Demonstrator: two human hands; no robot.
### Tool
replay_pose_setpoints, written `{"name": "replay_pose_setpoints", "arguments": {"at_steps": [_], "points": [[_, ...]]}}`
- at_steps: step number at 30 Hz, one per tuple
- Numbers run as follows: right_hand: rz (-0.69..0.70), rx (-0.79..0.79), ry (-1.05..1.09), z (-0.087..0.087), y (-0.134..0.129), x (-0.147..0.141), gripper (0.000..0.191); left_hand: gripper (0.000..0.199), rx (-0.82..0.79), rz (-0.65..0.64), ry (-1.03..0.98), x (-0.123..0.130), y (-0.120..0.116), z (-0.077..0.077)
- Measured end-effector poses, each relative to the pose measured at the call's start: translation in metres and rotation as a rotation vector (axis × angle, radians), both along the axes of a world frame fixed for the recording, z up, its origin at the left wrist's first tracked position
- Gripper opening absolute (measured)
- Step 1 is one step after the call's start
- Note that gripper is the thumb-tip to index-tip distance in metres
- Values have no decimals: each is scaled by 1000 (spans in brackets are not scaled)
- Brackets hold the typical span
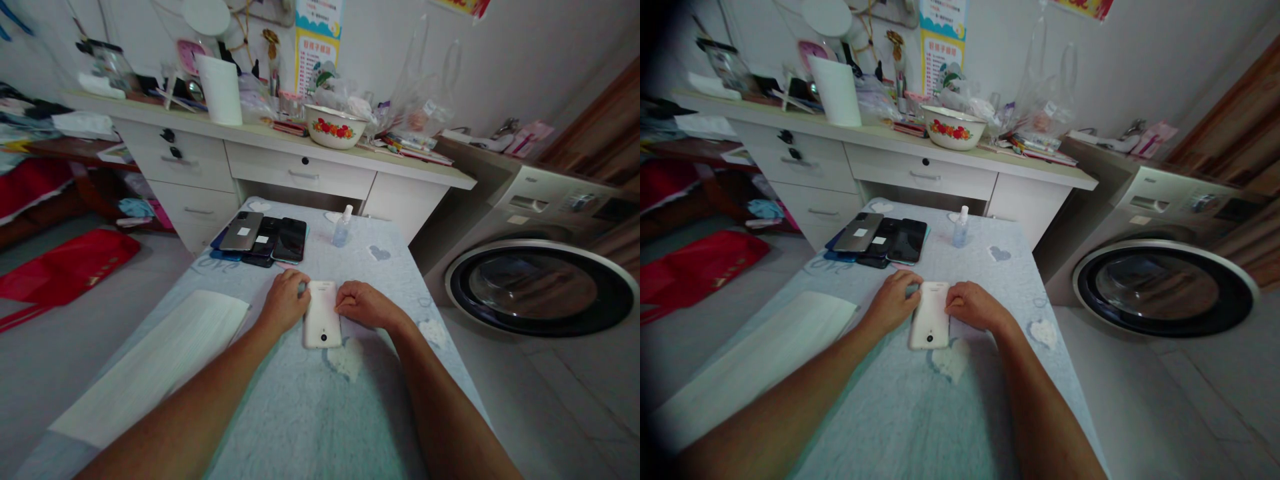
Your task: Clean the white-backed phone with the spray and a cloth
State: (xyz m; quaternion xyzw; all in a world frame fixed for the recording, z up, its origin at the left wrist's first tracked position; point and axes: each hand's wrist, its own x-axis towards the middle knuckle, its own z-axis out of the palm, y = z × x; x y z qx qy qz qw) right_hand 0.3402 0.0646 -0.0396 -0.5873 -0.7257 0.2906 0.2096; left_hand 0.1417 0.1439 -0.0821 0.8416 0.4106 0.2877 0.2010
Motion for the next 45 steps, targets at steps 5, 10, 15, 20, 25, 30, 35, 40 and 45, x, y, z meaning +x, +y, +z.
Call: {"name": "replay_pose_setpoints", "arguments": {"at_steps": [5,10,15,20,25,30,35,40,45], "points": [[79,-189,145,1,-5,3,3,18,-3,-3,-1,0,0,1],[8,-112,100,2,-4,0,4,18,8,-3,-1,0,0,0],[-127,73,-11,-3,1,-9,7,18,14,-8,-6,0,1,-2],[-217,279,-191,-16,8,-16,6,19,4,-6,-3,1,0,-1],[-291,371,-316,-26,15,-20,11,18,4,-6,9,1,-1,1],[-320,409,-349,-29,19,-22,14,18,8,-4,17,0,-1,1],[-267,414,-372,-27,21,-28,17,19,2,-3,18,1,0,1],[-166,417,-354,-24,18,-35,15,18,2,0,23,1,0,-1],[-186,403,-358,-25,19,-34,15,18,5,-6,23,1,0,-1]]}}
